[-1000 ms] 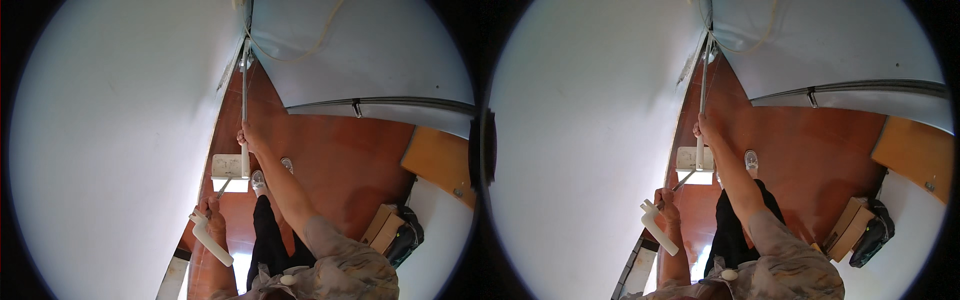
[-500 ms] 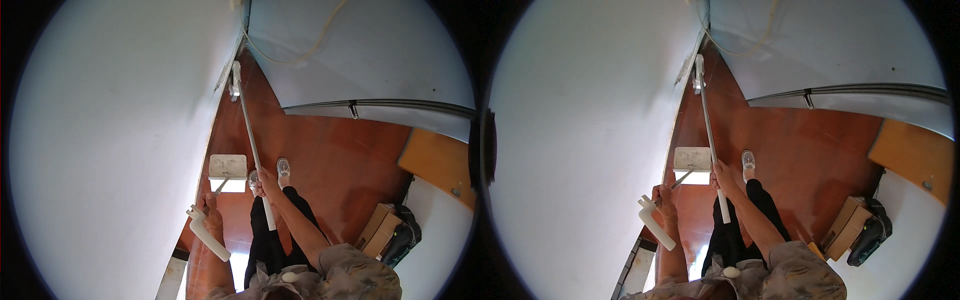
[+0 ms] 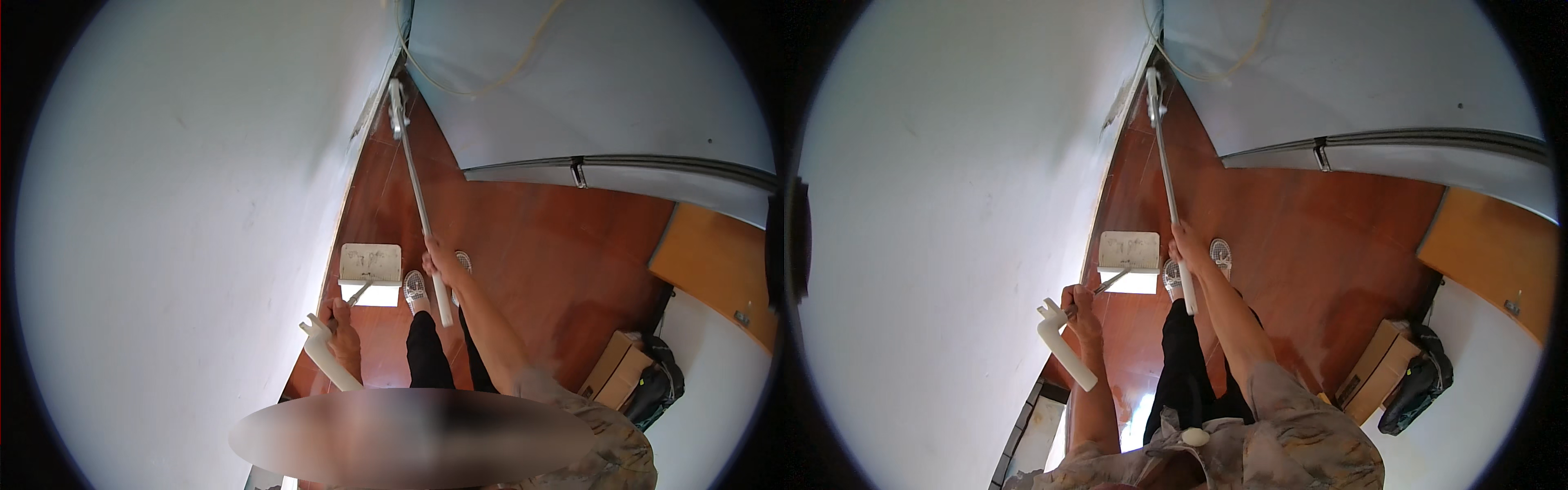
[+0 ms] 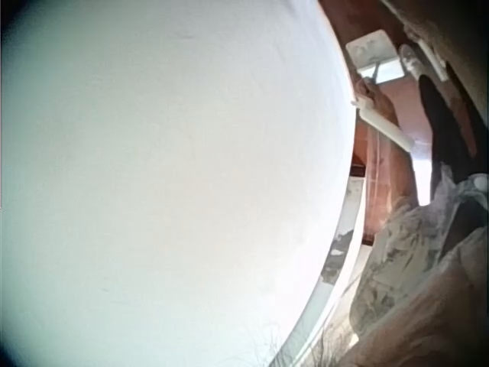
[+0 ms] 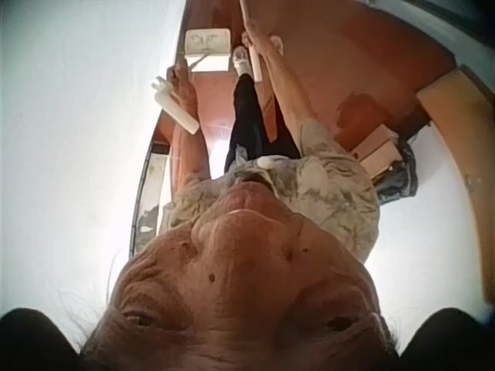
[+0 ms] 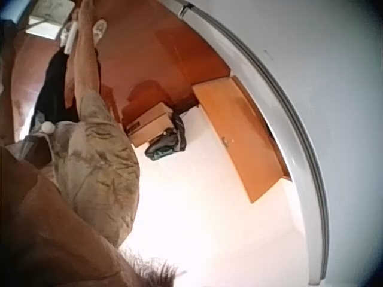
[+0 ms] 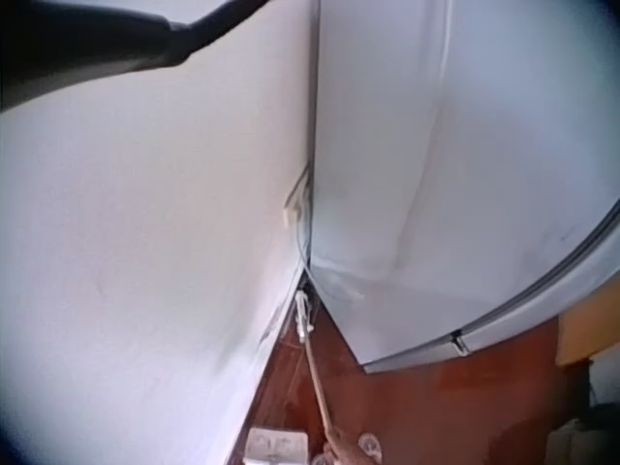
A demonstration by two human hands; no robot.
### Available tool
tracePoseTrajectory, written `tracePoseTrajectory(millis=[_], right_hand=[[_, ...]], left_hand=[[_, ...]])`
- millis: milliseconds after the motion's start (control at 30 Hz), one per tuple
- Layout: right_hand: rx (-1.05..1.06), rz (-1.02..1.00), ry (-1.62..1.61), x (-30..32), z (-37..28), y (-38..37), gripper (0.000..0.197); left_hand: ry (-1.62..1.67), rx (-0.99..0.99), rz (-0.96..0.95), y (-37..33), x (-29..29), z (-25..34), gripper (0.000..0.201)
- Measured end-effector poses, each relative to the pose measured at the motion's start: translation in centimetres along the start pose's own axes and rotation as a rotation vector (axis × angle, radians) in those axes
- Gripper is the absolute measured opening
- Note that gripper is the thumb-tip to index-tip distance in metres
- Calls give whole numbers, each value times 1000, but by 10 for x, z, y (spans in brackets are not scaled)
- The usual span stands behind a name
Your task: Cleaning a bathroom floor and scrubbing a squat toilet using a long-handled brush.
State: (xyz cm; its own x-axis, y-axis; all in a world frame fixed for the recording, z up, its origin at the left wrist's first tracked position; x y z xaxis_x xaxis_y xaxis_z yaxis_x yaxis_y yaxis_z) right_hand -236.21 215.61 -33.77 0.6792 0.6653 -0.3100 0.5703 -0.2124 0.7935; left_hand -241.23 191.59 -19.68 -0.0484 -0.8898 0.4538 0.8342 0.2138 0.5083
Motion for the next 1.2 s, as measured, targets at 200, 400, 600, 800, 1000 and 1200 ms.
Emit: tracePoseTrajectory(millis=[200, 400, 600, 800, 1000, 1200], right_hand=[[-226, 13, -45, 30, -8, 88, 29], [56, 86, 88, 31, -29, 26, 19], [91, 33, 12, 1, -41, -44, 21], [-73, -36, -139, 4, -10, -4, 34], [-180, -48, -48, 28, 9, 65, 41], [-26, -10, 3, 33, -4, 52, 38]], left_hand=[[17, -62, 17, -8, -4, 11, 34], [48, -16, -19, -2, -14, 21, 32], [185, -134, -20, -9, -16, 9, 20], [191, -80, 2, -8, -21, 17, 19], [16, -27, 5, -13, -19, 16, 31], [169, -28, -15, -12, -19, 19, 19]])
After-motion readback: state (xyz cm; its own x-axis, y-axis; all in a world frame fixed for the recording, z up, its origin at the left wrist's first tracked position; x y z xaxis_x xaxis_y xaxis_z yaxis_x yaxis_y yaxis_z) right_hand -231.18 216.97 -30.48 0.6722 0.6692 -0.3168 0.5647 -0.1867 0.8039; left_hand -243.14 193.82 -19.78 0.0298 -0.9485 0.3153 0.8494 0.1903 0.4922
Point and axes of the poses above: each hand's wrist, its own y-axis away from the middle knuckle, its own x-axis out of the back of the hand, z = x × y, the point moved 3 cm from there along -y, towards the middle knuckle, and after that the axes turned 6 degrees about x, right-handed, at the moved point
